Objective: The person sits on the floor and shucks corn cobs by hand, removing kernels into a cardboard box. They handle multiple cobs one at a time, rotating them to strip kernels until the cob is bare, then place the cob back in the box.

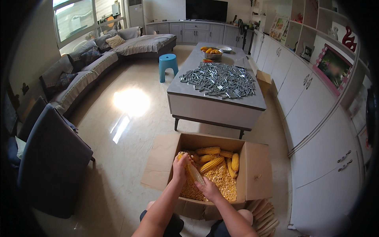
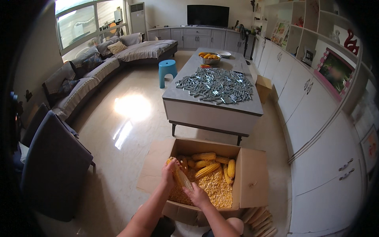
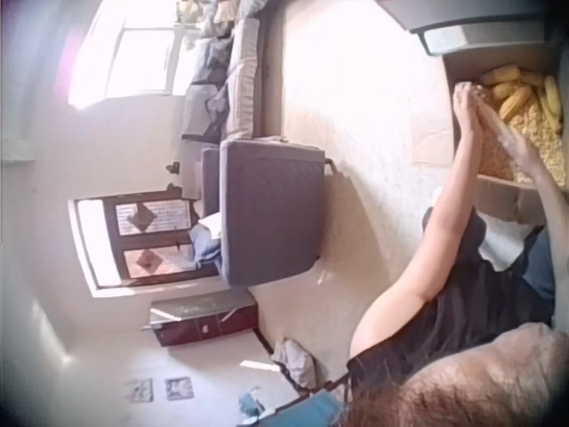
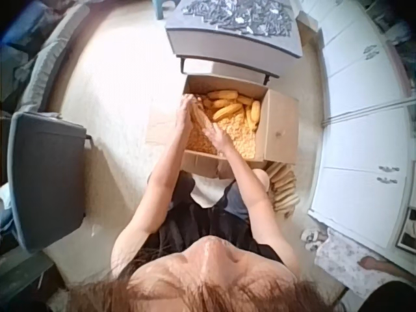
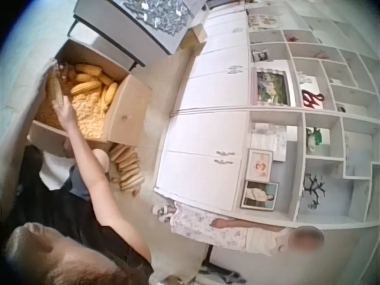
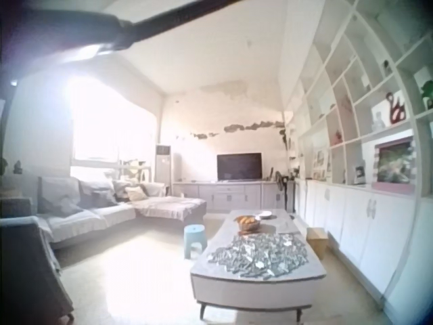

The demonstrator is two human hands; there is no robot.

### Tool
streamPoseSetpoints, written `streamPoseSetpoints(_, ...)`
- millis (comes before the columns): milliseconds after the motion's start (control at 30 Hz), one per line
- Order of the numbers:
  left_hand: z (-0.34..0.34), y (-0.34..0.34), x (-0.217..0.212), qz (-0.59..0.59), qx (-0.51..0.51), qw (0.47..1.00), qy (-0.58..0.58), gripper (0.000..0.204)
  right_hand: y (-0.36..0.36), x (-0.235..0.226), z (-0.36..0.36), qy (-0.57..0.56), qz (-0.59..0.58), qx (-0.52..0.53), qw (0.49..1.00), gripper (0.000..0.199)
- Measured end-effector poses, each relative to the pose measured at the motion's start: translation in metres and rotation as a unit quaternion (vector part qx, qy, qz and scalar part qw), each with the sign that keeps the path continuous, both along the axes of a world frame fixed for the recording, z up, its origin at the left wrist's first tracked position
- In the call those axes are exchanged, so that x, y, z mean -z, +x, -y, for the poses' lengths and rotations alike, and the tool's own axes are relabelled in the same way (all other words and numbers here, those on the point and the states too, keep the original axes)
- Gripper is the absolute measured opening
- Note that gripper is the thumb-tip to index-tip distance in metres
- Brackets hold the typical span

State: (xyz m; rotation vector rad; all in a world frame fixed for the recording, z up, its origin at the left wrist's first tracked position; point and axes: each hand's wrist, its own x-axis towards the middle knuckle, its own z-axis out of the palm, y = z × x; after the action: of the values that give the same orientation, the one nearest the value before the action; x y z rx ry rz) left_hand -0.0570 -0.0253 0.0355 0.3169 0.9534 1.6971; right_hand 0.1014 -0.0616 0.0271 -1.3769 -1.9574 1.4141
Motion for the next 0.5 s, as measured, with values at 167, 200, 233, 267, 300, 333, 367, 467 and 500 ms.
streamPoseSetpoints(167,0.001,0.001,0.004,-0.015,0.044,0.999,0.022,0.027,0.000,0.011,-0.005,-0.027,-0.027,0.023,0.999,0.056)
streamPoseSetpoints(200,0.000,0.000,0.003,-0.003,0.054,0.998,0.034,0.027,0.000,0.012,-0.005,-0.036,-0.057,0.039,0.997,0.056)
streamPoseSetpoints(233,0.000,0.001,0.001,0.006,0.068,0.997,0.045,0.029,-0.001,0.013,-0.006,-0.046,-0.086,0.054,0.994,0.056)
streamPoseSetpoints(267,0.002,0.002,-0.002,0.015,0.081,0.995,0.056,0.030,0.000,0.014,-0.007,-0.044,-0.090,0.051,0.994,0.056)
streamPoseSetpoints(300,0.003,0.003,-0.003,0.023,0.095,0.993,0.065,0.031,0.002,0.015,-0.008,-0.043,-0.093,0.048,0.994,0.056)
streamPoseSetpoints(333,0.003,0.005,-0.002,-0.009,0.082,0.995,0.063,0.032,0.004,0.016,-0.009,-0.043,-0.097,0.045,0.993,0.057)
streamPoseSetpoints(367,0.002,0.007,-0.002,-0.041,0.069,0.995,0.061,0.032,0.004,0.014,-0.009,-0.037,-0.088,0.044,0.994,0.056)
streamPoseSetpoints(467,0.003,0.012,0.003,-0.120,0.042,0.992,0.018,0.034,0.004,0.008,-0.003,-0.034,-0.057,0.041,0.997,0.056)
streamPoseSetpoints(500,0.001,0.013,0.003,-0.144,0.037,0.989,0.004,0.035,0.003,0.002,-0.004,-0.027,-0.046,0.041,0.998,0.056)
